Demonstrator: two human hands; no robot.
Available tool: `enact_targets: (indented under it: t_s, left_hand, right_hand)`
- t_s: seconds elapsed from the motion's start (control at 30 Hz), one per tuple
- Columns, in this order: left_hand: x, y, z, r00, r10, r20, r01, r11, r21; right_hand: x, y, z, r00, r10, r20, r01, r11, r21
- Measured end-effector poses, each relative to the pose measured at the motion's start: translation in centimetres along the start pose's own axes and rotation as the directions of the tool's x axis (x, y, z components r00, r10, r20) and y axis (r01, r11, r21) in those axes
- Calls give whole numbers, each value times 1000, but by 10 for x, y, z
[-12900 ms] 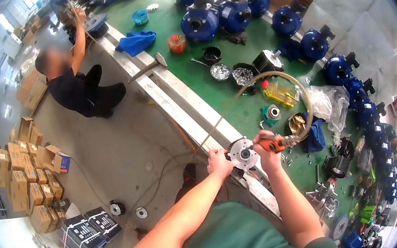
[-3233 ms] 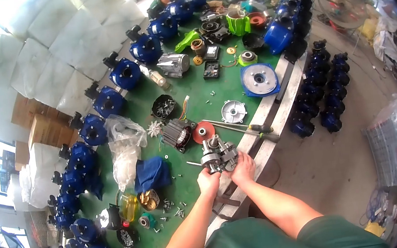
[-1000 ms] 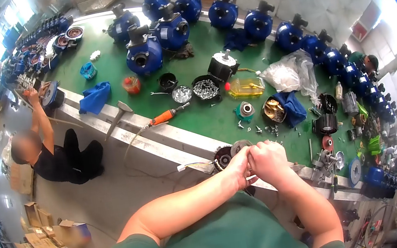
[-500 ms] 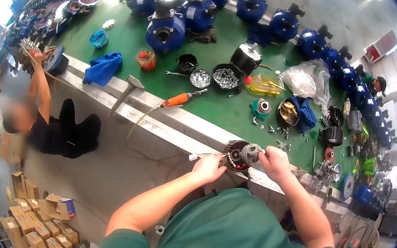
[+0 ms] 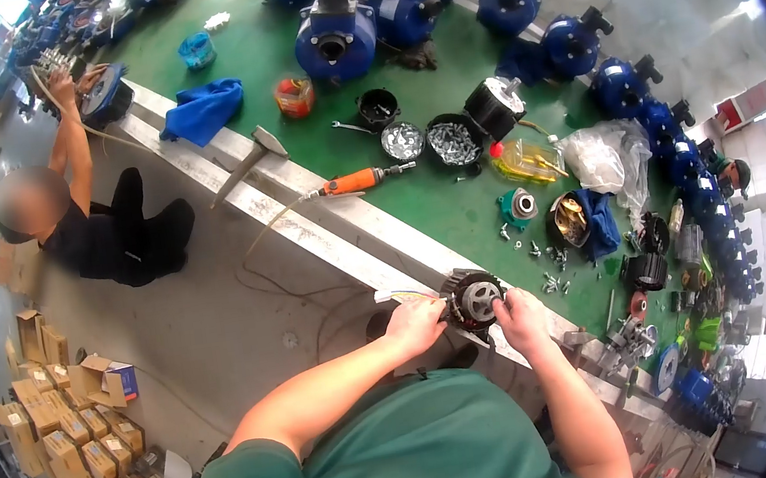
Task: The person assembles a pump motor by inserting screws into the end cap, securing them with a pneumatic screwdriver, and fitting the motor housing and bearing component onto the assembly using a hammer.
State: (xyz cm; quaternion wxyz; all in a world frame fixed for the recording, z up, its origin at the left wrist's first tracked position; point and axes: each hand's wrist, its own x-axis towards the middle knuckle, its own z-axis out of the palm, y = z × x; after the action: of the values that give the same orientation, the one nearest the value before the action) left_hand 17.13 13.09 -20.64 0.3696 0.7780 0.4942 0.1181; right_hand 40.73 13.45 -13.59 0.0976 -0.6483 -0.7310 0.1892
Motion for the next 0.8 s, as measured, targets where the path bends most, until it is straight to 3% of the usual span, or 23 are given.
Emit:
enact_targets:
  t_s: [0.23,0.37,0.6,0.8]
  left_hand:
    - [1,-4,5,998,34,-60,-34,999,-1]
    - [1,-5,7,994,62,-85,-63,998,-6]
    - [1,-8,9,997,56,-60,-57,998,-19]
    - [1,-11,11,995,63,-75,-67,997,-45]
  right_hand:
    - [8,-18,-14,979,-195,63,202,972,-122]
    - [14,-28,-21,968,-219,124,238,955,-178]
    - [11,-7,-22,985,-92,145,116,980,-164]
    - [7,-22,-18,970,-117,213,169,954,-247]
